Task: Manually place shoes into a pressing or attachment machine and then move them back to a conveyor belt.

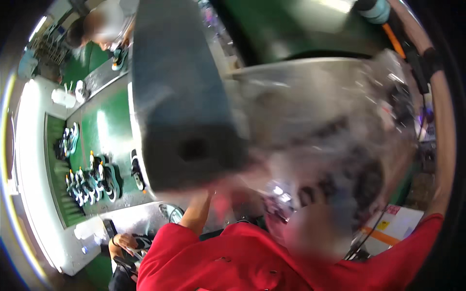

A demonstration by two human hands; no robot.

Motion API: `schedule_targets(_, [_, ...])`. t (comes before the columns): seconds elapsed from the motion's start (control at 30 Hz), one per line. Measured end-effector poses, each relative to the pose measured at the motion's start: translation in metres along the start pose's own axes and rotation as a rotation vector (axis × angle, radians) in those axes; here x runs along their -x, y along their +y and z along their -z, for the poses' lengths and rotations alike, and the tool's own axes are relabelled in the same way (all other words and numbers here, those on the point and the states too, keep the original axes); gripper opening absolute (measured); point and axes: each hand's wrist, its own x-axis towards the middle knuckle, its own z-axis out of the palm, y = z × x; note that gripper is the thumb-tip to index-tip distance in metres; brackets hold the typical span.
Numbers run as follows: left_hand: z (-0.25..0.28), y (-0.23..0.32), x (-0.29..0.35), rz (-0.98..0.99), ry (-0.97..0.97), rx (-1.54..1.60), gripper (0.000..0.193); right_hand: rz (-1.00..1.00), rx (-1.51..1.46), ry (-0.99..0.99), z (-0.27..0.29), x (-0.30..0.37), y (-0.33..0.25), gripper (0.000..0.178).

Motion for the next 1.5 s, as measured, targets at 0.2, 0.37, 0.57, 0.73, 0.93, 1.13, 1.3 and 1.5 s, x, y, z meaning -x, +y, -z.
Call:
schedule_targets(0.2, [0.034, 0.047, 0.007, -0.166, -0.155, 0.003, 0.044, 0.38, 0.202, 0.577, 0.039, 0.16, -0.061, 0.07])
schedule_targets(0.37, [0.08, 0.127, 0.086, -0.271, -0.708, 1.045, 0.046, 0.64, 0.239, 0.609, 0.084, 0.307, -0.067, 0.084])
schedule_targets(0.57, [0.171, 0.322, 0.154, -0.691, -1.036, 1.798, 0.076, 0.634, 0.549, 0.884, 0.035, 0.515, -0.006, 0.11])
schedule_targets(0.73, [0.187, 0.385, 0.266, -0.976, -0.725, 1.608, 0.044, 0.094, 0.671, 0.882, 0.016, 0.692, 0.002, 0.105])
schedule_targets(0.93, [0.176, 0.422, 0.431, -0.601, -1.812, 1.637, 0.046, -0.413, 0.379, 1.276, 0.0, 0.93, 0.037, 0.082])
schedule_targets(1.13, [0.165, 0.44, 0.599, -0.818, -1.984, 1.274, 0.067, -0.583, -0.43, 1.572, -0.061, 1.096, 0.1, 0.068])
schedule_targets(1.3, [0.141, 0.459, 0.739, -1.278, -1.95, 0.872, 0.073, -0.779, -0.427, 2.042, -0.089, 1.232, 0.092, 0.057])
schedule_targets(1.5, [0.051, 0.537, 0.899, -1.431, -1.803, 0.584, 0.077, -0.955, -0.152, 2.301, -0.106, 1.346, 0.091, 0.055])
